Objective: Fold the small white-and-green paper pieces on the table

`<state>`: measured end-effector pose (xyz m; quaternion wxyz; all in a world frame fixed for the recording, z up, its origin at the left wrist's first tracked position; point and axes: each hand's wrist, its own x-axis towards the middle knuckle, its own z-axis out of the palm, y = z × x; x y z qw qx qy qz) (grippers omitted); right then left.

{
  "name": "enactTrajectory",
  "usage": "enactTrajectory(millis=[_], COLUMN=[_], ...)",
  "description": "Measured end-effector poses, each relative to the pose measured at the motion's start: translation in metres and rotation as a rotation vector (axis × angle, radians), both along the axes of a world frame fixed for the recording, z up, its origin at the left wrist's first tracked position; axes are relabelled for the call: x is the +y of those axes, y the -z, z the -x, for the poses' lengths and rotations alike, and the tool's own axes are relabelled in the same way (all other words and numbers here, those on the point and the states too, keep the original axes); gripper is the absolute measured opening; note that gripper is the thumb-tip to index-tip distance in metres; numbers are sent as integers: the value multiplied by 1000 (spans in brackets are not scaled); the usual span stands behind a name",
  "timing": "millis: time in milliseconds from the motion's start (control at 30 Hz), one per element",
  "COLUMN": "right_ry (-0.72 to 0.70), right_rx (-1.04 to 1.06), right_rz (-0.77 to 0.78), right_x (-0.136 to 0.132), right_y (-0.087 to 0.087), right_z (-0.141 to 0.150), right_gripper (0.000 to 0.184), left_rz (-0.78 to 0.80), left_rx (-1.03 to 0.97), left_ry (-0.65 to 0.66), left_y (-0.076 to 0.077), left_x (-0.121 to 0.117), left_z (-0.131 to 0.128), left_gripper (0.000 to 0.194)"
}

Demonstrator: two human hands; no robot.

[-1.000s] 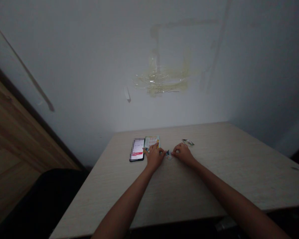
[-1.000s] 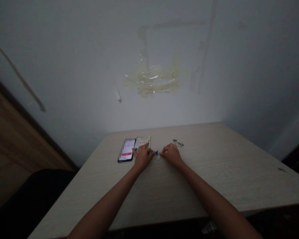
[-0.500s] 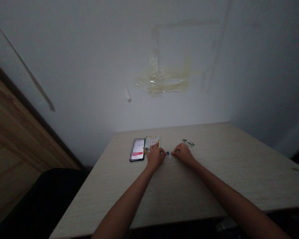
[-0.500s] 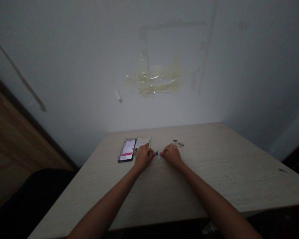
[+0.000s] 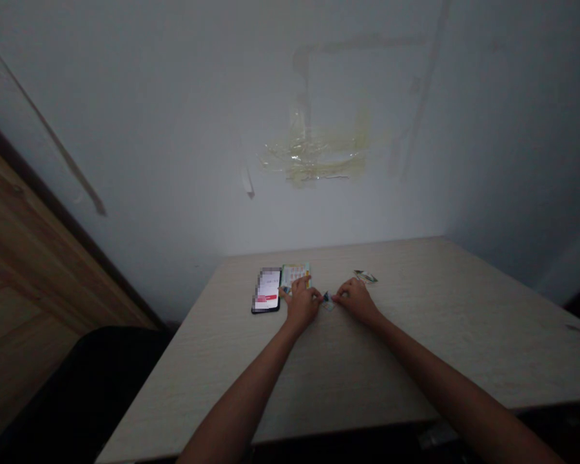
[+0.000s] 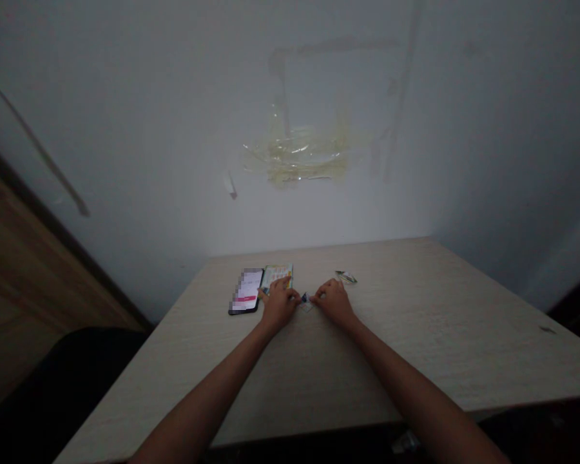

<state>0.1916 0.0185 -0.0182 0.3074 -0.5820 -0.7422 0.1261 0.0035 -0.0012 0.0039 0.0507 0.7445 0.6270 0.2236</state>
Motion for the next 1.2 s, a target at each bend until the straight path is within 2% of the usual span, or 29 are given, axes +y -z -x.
enactTrajectory(millis=[633, 1200], right_ry=[66, 68], right_rx=[-43, -39], right_rz=[24, 50], right_x=[3, 3], right_y=[-2, -3], right_z=[6, 7], right_gripper=[23, 23], left_rz=[39, 22], left_rx=[-4, 20], left_ry=[-38, -48], left_y=[-1, 2], left_x=[2, 3], left_z=[-2, -5], left_gripper=[19, 22])
